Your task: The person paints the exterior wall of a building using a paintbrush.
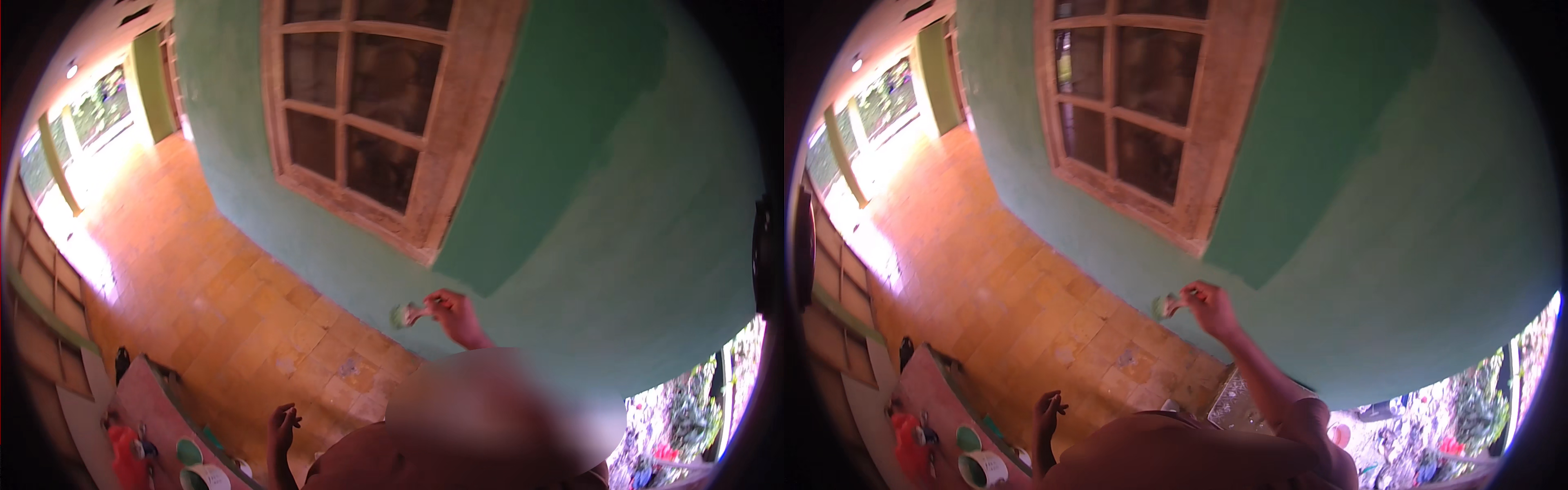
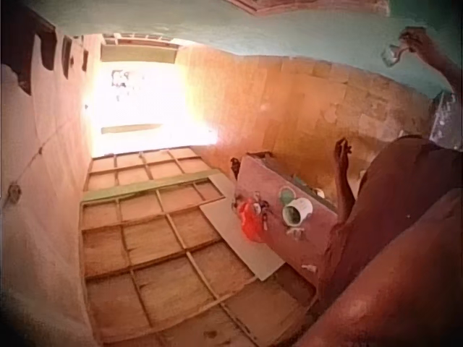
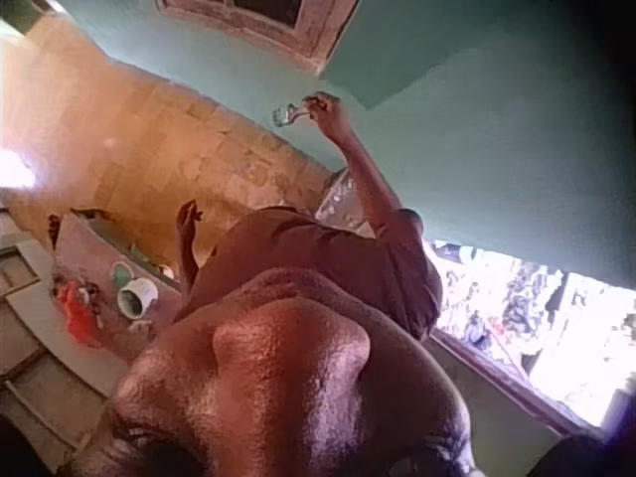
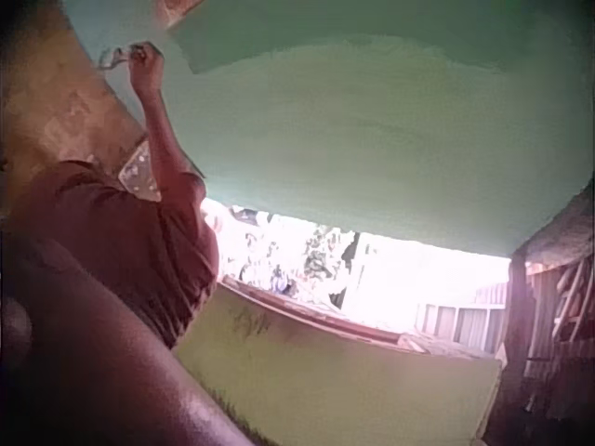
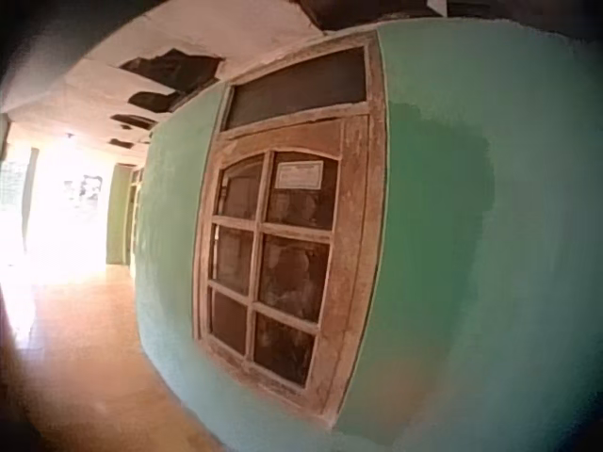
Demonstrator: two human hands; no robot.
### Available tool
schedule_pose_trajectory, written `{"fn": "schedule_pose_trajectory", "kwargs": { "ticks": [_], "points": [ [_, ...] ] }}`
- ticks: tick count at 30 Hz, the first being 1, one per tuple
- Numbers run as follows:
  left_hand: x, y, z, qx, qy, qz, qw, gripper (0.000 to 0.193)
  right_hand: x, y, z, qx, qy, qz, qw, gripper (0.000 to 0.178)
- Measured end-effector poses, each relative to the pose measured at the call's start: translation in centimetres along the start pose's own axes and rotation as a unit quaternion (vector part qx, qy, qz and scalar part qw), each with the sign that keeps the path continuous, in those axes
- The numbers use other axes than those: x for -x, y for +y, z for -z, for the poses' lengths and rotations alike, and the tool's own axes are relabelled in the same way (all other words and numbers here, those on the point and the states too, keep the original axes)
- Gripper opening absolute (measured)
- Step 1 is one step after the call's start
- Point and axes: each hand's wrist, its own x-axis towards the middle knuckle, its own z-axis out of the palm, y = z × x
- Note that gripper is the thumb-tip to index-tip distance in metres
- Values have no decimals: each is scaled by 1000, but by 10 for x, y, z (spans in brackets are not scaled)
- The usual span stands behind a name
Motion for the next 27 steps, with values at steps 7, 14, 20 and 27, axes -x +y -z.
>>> {"fn": "schedule_pose_trajectory", "kwargs": {
  "ticks": [7,14,20,27],
  "points": [
    [91,-22,100,-6,149,1,989,37,50,-14,-210,-268,-198,-131,933,20],
    [186,-28,130,61,320,45,944,37,56,-68,-336,-335,-390,-189,837,29],
    [245,-34,149,100,439,104,887,35,72,-112,-454,-359,-515,-278,727,35],
    [270,-59,166,198,571,90,792,34,94,-136,-607,-333,-591,-400,616,36]
  ]
}}
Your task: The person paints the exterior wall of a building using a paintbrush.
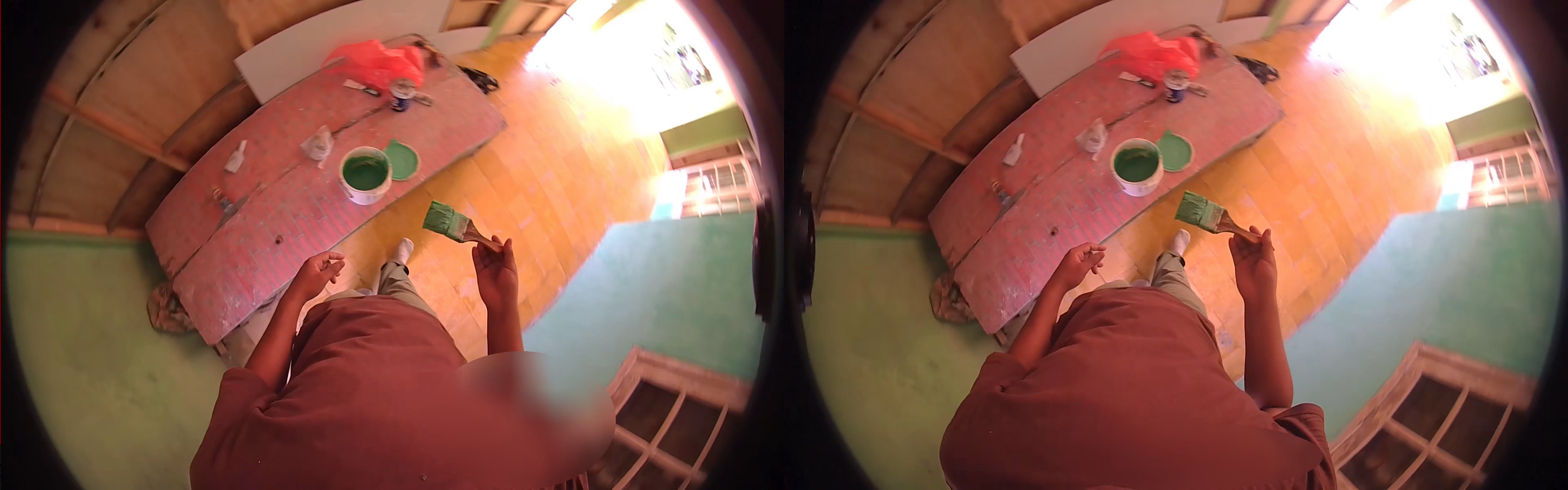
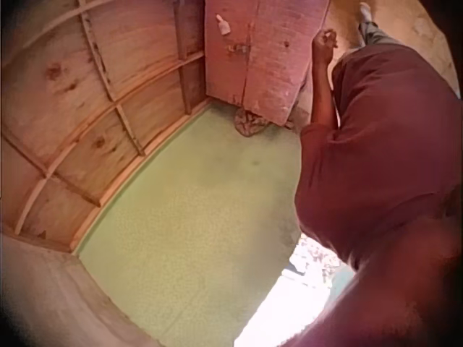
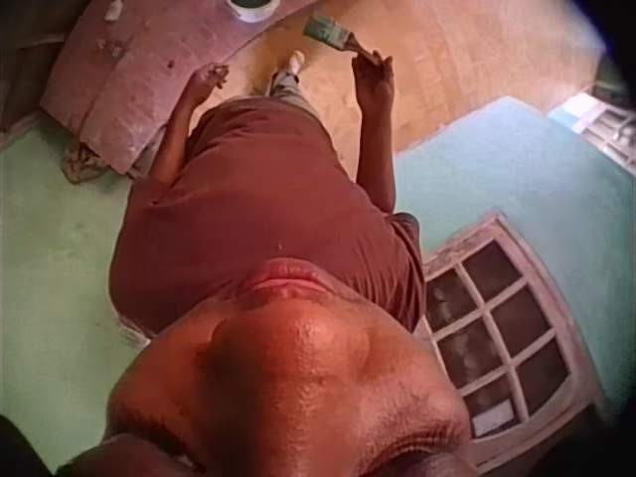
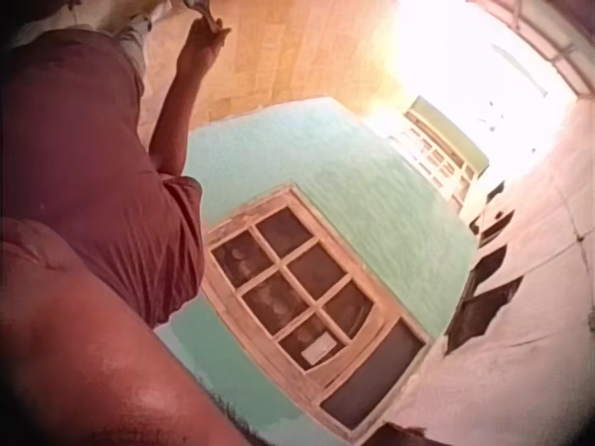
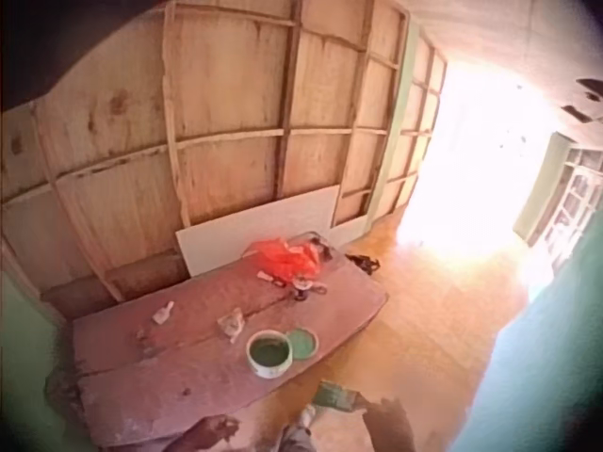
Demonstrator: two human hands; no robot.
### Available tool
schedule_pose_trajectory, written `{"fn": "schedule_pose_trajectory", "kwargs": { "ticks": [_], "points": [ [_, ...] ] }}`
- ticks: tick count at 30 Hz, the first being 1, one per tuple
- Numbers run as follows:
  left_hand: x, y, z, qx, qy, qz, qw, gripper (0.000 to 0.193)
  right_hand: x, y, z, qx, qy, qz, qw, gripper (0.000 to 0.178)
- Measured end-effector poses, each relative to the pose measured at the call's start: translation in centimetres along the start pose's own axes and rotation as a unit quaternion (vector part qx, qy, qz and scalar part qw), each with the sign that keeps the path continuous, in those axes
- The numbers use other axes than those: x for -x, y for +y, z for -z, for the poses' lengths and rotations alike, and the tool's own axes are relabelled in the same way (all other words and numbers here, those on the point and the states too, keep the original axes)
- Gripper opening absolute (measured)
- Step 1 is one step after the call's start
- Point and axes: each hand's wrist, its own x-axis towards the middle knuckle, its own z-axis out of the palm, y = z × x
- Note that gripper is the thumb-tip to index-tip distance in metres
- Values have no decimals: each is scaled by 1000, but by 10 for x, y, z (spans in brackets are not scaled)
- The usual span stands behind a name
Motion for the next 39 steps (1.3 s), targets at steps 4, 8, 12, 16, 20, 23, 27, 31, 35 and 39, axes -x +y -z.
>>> {"fn": "schedule_pose_trajectory", "kwargs": {
  "ticks": [4,8,12,16,20,23,27,31,35,39],
  "points": [
    [-30,3,1,17,52,-7,998,35,-78,-9,-14,-42,-53,-113,991,36],
    [-71,29,-8,37,66,26,997,33,-151,-24,-38,-34,-107,-157,981,34],
    [-104,57,-18,35,97,32,994,32,-212,-28,-57,129,-95,-128,979,35],
    [-103,54,-19,59,129,56,988,32,-268,4,-78,317,-124,-111,934,33],
    [-95,36,-17,116,210,42,970,32,-313,64,-88,387,-155,-151,896,30],
    [-93,28,-9,145,236,46,960,32,-348,121,-77,451,-141,-128,872,30],
    [-97,19,5,135,245,72,957,32,-387,189,-51,516,-152,-126,833,30],
    [-101,29,23,119,240,109,957,31,-427,243,-13,574,-179,-109,792,28],
    [-88,28,37,85,243,146,955,32,-446,289,-3,667,-180,-37,722,29],
    [-75,23,47,69,256,171,949,30,-451,317,0,719,-169,2,674,29]
  ]
}}
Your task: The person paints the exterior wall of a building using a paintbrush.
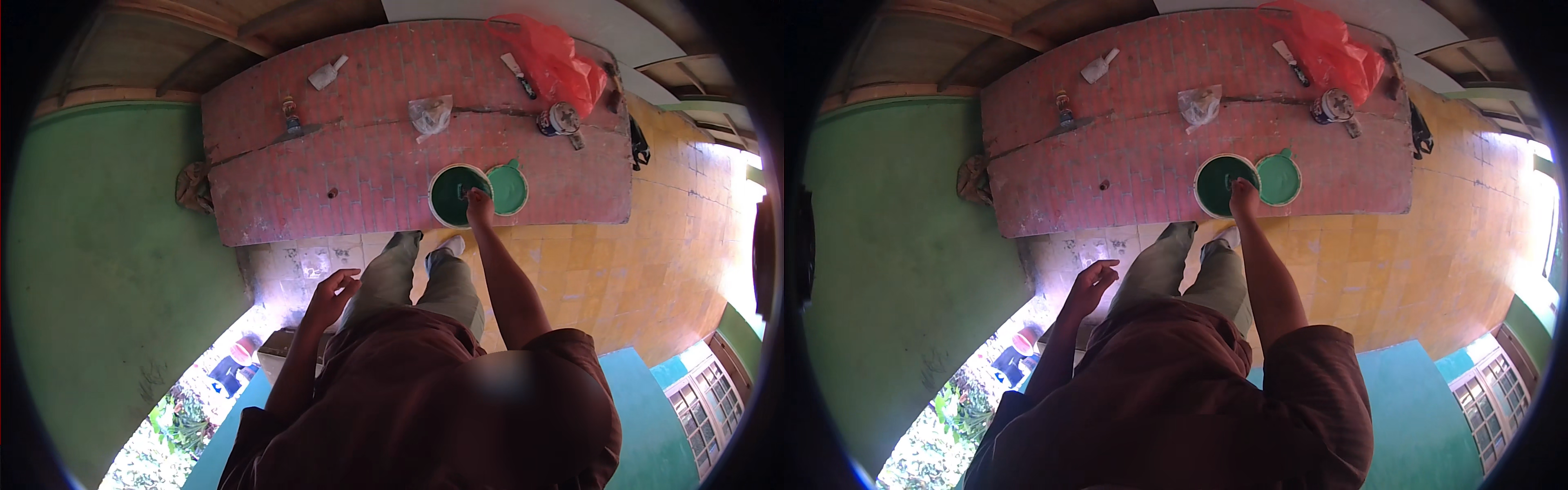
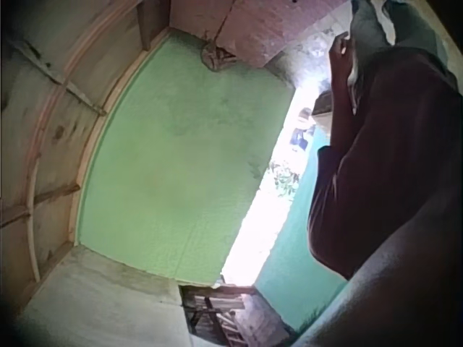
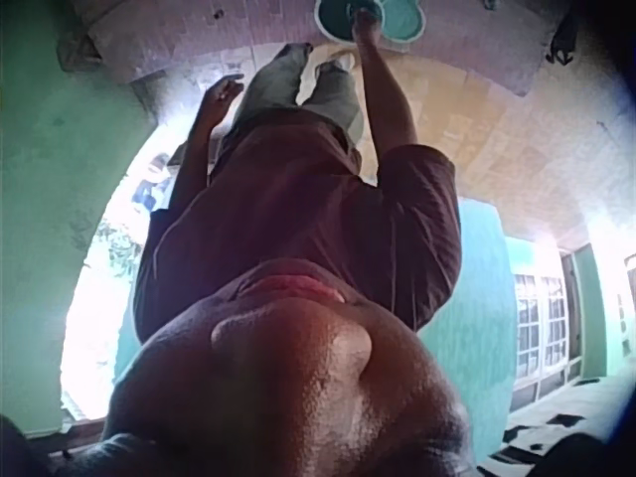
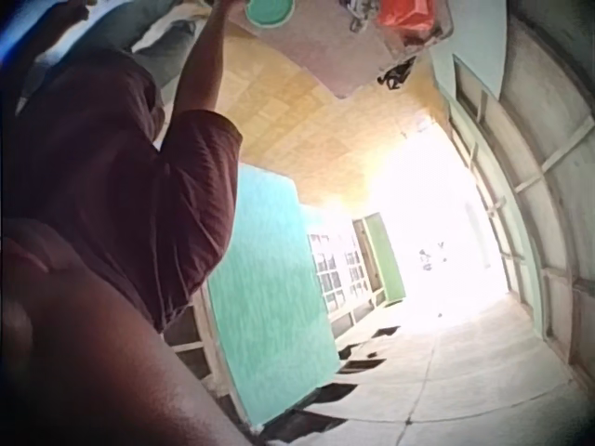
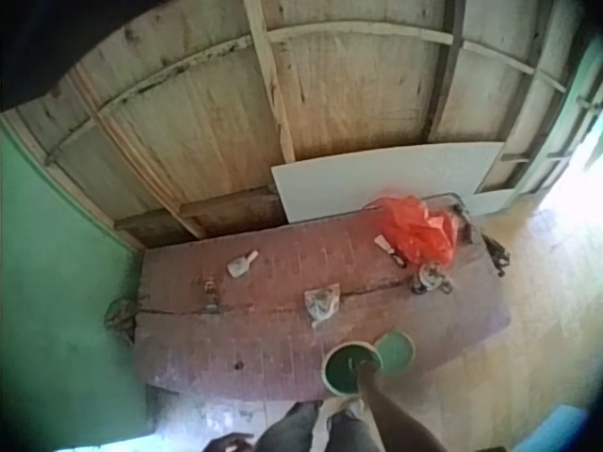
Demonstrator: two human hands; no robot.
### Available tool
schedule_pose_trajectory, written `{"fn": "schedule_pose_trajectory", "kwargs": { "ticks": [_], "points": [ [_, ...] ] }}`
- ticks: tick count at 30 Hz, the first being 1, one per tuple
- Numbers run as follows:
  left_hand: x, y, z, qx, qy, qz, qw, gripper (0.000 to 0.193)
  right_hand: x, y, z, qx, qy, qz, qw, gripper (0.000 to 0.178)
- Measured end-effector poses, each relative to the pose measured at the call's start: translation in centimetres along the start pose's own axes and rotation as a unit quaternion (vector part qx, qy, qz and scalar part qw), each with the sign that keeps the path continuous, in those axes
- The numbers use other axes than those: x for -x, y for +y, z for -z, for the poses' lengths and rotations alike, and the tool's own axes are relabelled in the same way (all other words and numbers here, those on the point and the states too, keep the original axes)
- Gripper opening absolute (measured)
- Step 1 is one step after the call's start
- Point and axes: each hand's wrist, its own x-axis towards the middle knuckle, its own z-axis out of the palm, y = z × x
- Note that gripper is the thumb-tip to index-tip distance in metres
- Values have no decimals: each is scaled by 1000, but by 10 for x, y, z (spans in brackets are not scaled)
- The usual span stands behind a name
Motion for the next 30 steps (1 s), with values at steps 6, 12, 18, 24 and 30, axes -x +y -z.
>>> {"fn": "schedule_pose_trajectory", "kwargs": {
  "ticks": [6,12,18,24,30],
  "points": [
    [1,-14,13,3,-11,56,998,29,-15,18,-21,107,-9,-24,994,32],
    [-2,-22,19,-7,-12,91,996,29,-19,12,-35,115,-6,-16,993,30],
    [-7,-9,16,4,3,64,998,30,-8,17,-15,84,-20,-14,996,32],
    [-16,-6,13,32,-13,46,998,31,43,12,71,-413,-128,-206,878,29],
    [-22,20,8,4,-57,3,998,31,89,-3,127,-651,-224,-231,688,27]
  ]
}}
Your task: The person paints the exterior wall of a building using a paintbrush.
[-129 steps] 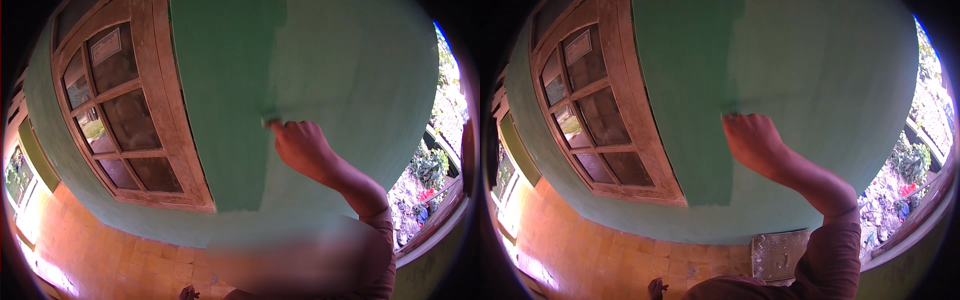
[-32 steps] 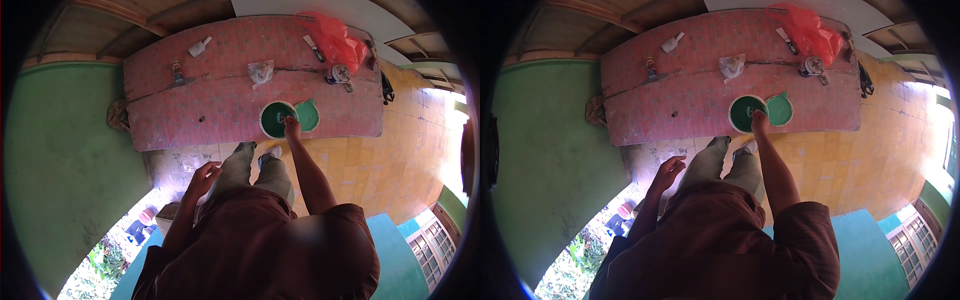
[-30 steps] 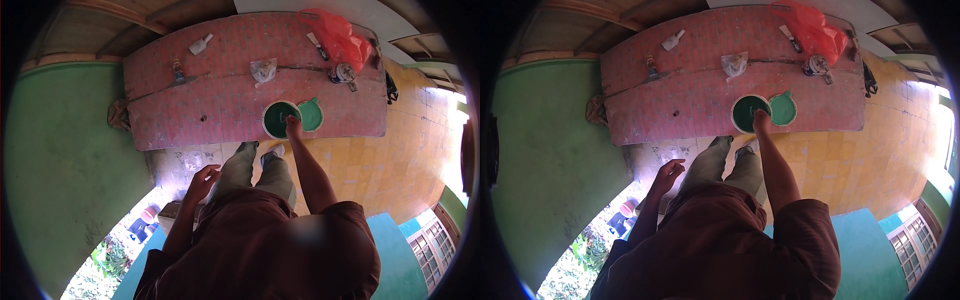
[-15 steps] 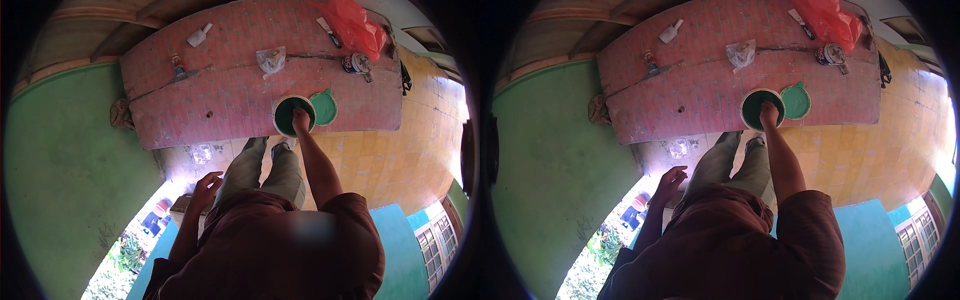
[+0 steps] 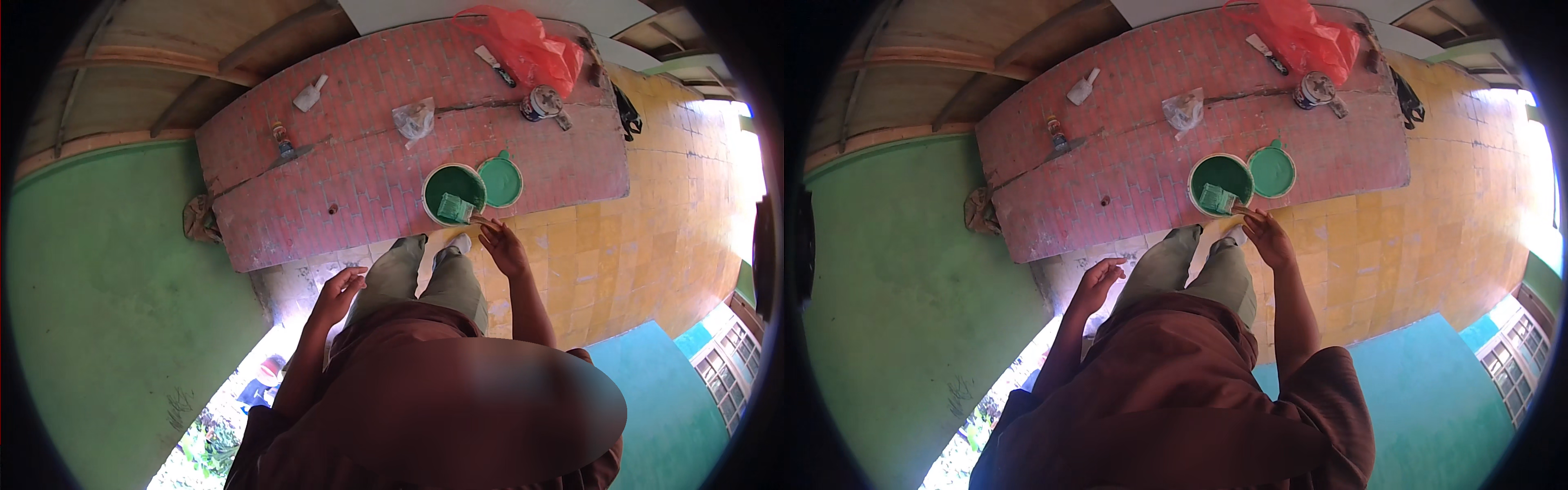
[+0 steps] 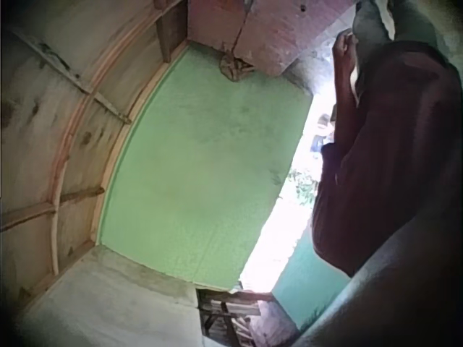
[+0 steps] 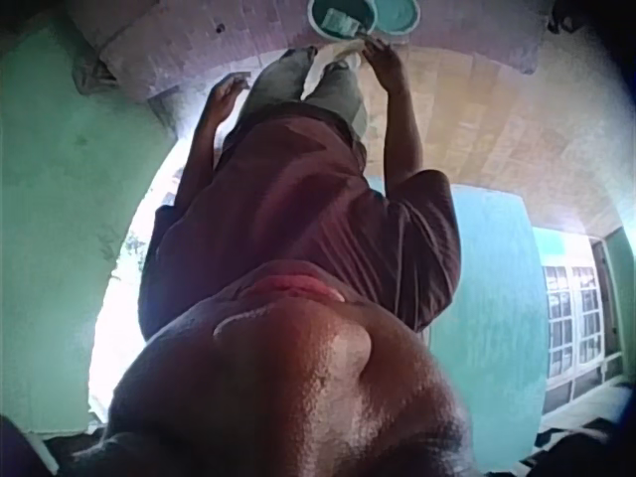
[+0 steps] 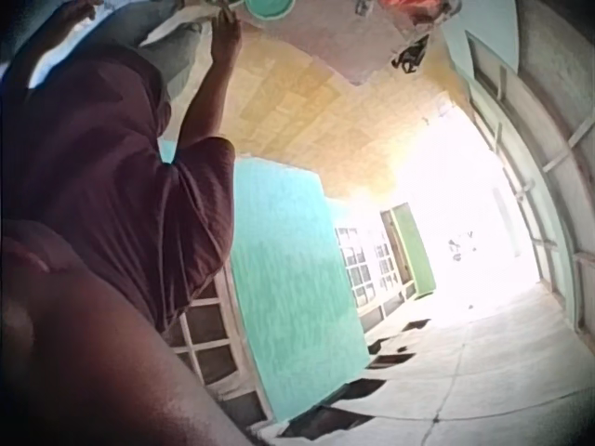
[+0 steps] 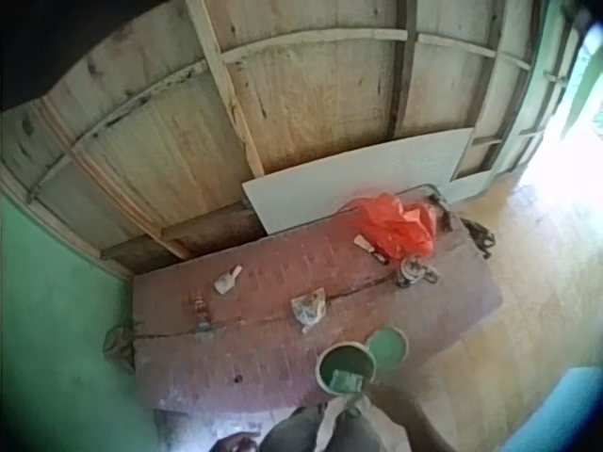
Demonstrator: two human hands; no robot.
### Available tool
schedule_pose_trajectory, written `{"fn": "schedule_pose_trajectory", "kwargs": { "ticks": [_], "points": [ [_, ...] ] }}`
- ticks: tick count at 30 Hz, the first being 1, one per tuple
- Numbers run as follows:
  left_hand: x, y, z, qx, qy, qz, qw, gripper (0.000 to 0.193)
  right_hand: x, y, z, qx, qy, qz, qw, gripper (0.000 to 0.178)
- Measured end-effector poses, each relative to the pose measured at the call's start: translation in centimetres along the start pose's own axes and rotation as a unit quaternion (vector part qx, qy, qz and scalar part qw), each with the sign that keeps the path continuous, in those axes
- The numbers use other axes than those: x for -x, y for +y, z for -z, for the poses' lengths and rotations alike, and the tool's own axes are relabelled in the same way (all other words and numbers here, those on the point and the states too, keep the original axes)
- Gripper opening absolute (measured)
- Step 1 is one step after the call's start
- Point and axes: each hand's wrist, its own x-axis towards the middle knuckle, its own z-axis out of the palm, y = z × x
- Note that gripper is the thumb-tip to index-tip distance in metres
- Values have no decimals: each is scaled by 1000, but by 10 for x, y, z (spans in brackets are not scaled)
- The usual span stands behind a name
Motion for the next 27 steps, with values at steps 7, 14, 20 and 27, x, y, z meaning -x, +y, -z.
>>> {"fn": "schedule_pose_trajectory", "kwargs": {
  "ticks": [7,14,20,27],
  "points": [
    [-3,24,-21,-38,-43,-28,998,30,23,12,4,-198,-101,86,971,30],
    [12,33,-51,-57,-57,-81,993,30,61,-6,-77,-254,-305,107,912,33],
    [18,40,-81,-77,-99,-100,987,30,111,-37,-117,-255,-368,161,879,36],
    [11,62,-112,-131,-170,-153,965,30,177,-32,-80,-225,-322,238,888,38]
  ]
}}
